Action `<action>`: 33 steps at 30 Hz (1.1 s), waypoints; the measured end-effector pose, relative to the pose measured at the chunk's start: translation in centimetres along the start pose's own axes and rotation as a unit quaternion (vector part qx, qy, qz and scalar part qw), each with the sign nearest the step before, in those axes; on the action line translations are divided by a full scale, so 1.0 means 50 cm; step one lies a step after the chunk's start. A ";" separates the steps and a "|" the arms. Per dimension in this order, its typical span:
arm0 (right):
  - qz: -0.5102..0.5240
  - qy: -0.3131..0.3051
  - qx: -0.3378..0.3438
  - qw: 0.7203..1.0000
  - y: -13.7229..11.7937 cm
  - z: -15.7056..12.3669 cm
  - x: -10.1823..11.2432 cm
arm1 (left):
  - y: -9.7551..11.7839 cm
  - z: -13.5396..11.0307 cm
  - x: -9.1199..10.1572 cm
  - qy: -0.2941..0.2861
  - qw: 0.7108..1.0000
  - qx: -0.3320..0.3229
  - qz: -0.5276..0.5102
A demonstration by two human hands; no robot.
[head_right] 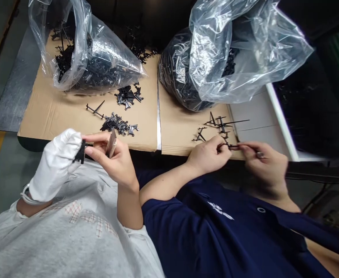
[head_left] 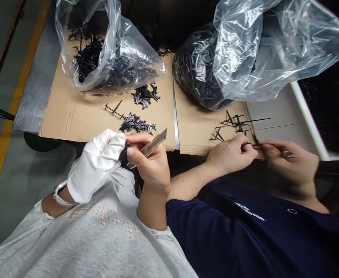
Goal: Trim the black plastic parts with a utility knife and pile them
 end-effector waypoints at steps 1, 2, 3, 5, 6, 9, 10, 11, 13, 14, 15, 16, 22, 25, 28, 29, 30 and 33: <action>0.018 -0.013 -0.003 1.000 0.003 0.001 -0.004 | 0.002 -0.002 0.001 -0.002 1.000 0.003 -0.015; 0.037 -0.030 -0.009 0.999 0.007 0.001 -0.009 | 0.002 -0.003 0.003 -0.004 1.000 0.010 -0.029; 0.055 -0.045 -0.015 0.997 0.010 0.000 -0.014 | 0.002 -0.004 0.005 -0.006 0.999 0.017 -0.037; 0.076 -0.056 -0.023 0.995 0.014 -0.001 -0.019 | 0.002 -0.004 0.006 -0.010 0.999 0.029 -0.044; 0.078 -0.052 -0.026 0.995 0.016 -0.002 -0.019 | 0.001 -0.003 0.005 -0.011 0.998 0.033 -0.047; 0.064 -0.021 -0.049 0.997 0.025 0.002 -0.008 | -0.016 0.006 -0.003 -0.017 0.998 0.044 -0.052; 0.053 -0.013 -0.063 0.997 0.031 0.006 -0.003 | -0.028 0.012 -0.007 -0.023 0.997 0.047 -0.049; 0.034 -0.002 -0.075 0.997 0.037 0.012 0.005 | -0.043 0.019 -0.011 -0.036 0.997 0.053 -0.043; -0.037 0.039 -0.085 0.995 0.049 0.030 0.034 | -0.080 0.033 -0.017 -0.070 0.995 0.074 -0.016; -0.090 0.066 -0.085 0.990 0.053 0.042 0.052 | -0.100 0.040 -0.013 -0.076 0.993 0.088 0.007; -0.157 0.092 -0.085 0.980 0.057 0.053 0.072 | -0.118 0.047 -0.003 -0.069 0.992 0.101 0.030; -0.229 0.112 -0.087 0.963 0.061 0.065 0.089 | -0.133 0.054 0.012 -0.053 0.991 0.113 0.048; -0.415 0.145 -0.104 0.892 0.069 0.119 0.155 | -0.160 0.066 0.068 0.019 0.990 0.138 0.039; -0.455 0.214 -0.087 0.860 0.044 0.149 0.210 | -0.164 0.064 0.067 0.020 0.988 0.147 0.041; -0.516 0.258 -0.095 0.811 0.038 0.188 0.262 | -0.165 0.062 0.060 0.012 0.988 0.149 0.046; -0.521 0.257 -0.103 0.807 0.044 0.201 0.274 | -0.165 0.061 0.057 0.005 0.988 0.148 0.045; -0.522 0.254 -0.110 0.807 0.050 0.211 0.282 | -0.164 0.061 0.054 -0.002 0.988 0.146 0.043; -0.511 0.262 -0.100 0.812 0.045 0.216 0.290 | -0.158 0.063 0.049 -0.014 0.991 0.134 0.028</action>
Point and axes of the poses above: each hand's wrist, its own z-axis towards the middle knuckle, its own x-axis out of the back of the hand, y = z × x, the point moved 9 cm from there along z, towards the middle knuckle, and after that the axes turned 4 degrees about y, right-handed, at the moved point
